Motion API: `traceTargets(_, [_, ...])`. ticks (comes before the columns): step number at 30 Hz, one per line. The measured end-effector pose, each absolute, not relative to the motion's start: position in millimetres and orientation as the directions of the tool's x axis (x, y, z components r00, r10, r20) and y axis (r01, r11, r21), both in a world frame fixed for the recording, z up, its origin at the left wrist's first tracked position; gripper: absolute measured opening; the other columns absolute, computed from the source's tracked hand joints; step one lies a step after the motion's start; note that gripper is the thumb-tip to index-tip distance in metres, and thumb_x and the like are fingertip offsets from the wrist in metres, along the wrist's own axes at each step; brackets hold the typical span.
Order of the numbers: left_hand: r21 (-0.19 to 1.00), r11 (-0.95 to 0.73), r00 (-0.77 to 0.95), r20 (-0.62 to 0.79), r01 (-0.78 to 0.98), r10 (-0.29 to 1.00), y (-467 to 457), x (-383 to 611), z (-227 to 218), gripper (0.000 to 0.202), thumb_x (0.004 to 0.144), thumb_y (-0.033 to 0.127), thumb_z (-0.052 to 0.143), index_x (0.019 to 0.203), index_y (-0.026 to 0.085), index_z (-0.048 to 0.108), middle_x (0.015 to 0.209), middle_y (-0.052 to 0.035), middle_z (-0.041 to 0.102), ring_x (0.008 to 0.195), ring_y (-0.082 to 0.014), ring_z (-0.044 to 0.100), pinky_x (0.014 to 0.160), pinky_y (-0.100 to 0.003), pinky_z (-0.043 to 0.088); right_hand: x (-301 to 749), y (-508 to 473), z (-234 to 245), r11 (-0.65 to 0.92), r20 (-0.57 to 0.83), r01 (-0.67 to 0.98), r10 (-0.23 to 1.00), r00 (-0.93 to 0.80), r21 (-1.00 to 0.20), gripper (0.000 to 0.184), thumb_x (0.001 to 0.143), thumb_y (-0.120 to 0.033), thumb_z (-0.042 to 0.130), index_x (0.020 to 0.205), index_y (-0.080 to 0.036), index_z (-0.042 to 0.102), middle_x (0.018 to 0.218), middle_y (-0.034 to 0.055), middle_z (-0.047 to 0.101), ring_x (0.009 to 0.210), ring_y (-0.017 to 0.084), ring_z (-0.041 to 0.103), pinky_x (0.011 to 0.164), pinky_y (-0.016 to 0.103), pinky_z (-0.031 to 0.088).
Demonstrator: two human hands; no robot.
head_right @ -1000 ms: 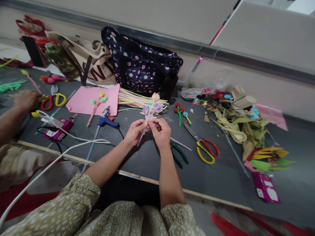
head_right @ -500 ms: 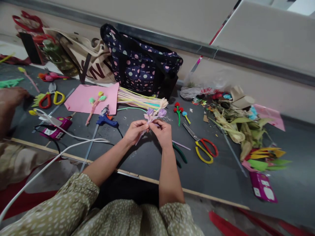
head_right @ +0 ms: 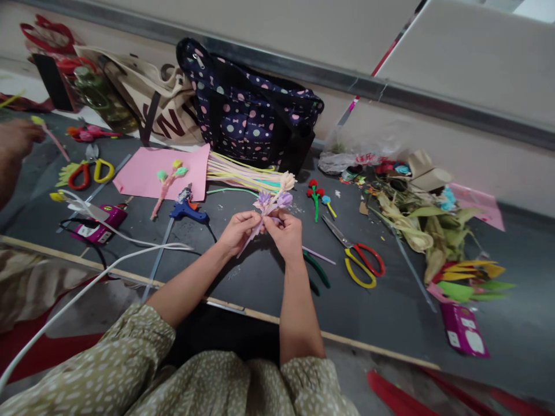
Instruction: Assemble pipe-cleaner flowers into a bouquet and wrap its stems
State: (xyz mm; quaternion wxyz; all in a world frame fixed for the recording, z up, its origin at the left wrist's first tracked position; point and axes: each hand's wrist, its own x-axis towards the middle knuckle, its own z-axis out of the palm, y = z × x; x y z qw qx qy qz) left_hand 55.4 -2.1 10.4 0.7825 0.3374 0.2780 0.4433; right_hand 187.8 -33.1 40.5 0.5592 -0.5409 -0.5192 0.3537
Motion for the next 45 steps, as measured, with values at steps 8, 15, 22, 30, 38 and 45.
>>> traceTargets(8, [0.697, 0.487, 0.513, -0.197, -0.526, 0.836, 1, 54, 11, 0.027, 0.062, 0.031, 0.083, 0.067, 0.011, 0.065, 0.055, -0.0018, 0.065, 0.050, -0.0088, 0.058, 0.057, -0.019, 0.046, 187, -35, 44, 0.177, 0.208, 0.186, 0.964, 0.165, -0.966, 0.014, 0.076, -0.032, 0.068, 0.077, -0.018, 0.068, 0.064, -0.0010, 0.067, 0.057, 0.015, 0.062, 0.058, 0.027, 0.052])
traceTargets(15, [0.649, 0.556, 0.654, -0.117, -0.520, 0.747, 3, 51, 6, 0.026, 0.066, 0.029, 0.081, 0.065, 0.011, 0.061, 0.052, 0.0008, 0.057, 0.049, -0.0083, 0.054, 0.071, -0.029, 0.055, 187, -37, 40, 0.107, 0.119, 0.091, 0.984, 0.134, -0.990, 0.017, 0.074, -0.036, 0.070, 0.078, -0.019, 0.067, 0.066, 0.0004, 0.069, 0.050, 0.015, 0.062, 0.049, 0.028, 0.054])
traceTargets(22, [0.785, 0.345, 0.481, -0.069, -0.515, 0.874, -1, 58, 6, 0.033, 0.068, 0.036, 0.082, 0.078, 0.011, 0.063, 0.067, -0.0009, 0.065, 0.054, -0.0092, 0.061, 0.059, -0.021, 0.050, 193, -34, 34, 0.155, 0.222, 0.291, 0.952, 0.211, -0.944, 0.016, 0.076, -0.033, 0.068, 0.077, -0.017, 0.066, 0.062, -0.0024, 0.060, 0.053, 0.011, 0.052, 0.053, 0.024, 0.045])
traceTargets(30, [0.947, -0.204, 0.205, 0.257, -0.250, 0.944, -6, 59, 7, 0.022, 0.074, 0.031, 0.076, 0.084, 0.014, 0.066, 0.076, -0.0011, 0.068, 0.066, -0.0114, 0.065, 0.067, -0.024, 0.052, 195, -32, 33, 0.135, 0.238, 0.368, 0.939, 0.250, -0.920, 0.019, 0.077, -0.035, 0.065, 0.074, -0.016, 0.064, 0.057, -0.0058, 0.045, 0.053, 0.009, 0.037, 0.054, 0.024, 0.036])
traceTargets(38, [0.778, -0.609, 0.137, 0.594, 0.153, 0.793, -12, 57, 5, 0.011, 0.088, 0.023, 0.060, 0.088, 0.018, 0.070, 0.078, -0.0030, 0.067, 0.072, -0.0119, 0.061, 0.069, -0.024, 0.048, 196, -32, 29, 0.140, 0.263, 0.434, 0.936, 0.236, -0.890, 0.020, 0.080, -0.036, 0.065, 0.077, -0.016, 0.066, 0.062, -0.0041, 0.050, 0.056, 0.010, 0.042, 0.057, 0.024, 0.037])
traceTargets(45, [0.773, -0.605, 0.126, 0.592, 0.192, 0.796, -10, 55, 7, 0.012, 0.088, 0.024, 0.058, 0.086, 0.017, 0.068, 0.076, -0.0026, 0.064, 0.069, -0.0113, 0.057, 0.064, -0.024, 0.044, 192, -32, 29, 0.138, 0.256, 0.410, 0.934, 0.249, -0.902, 0.023, 0.078, -0.038, 0.069, 0.078, -0.015, 0.071, 0.068, 0.0011, 0.065, 0.060, 0.013, 0.055, 0.060, 0.026, 0.044])
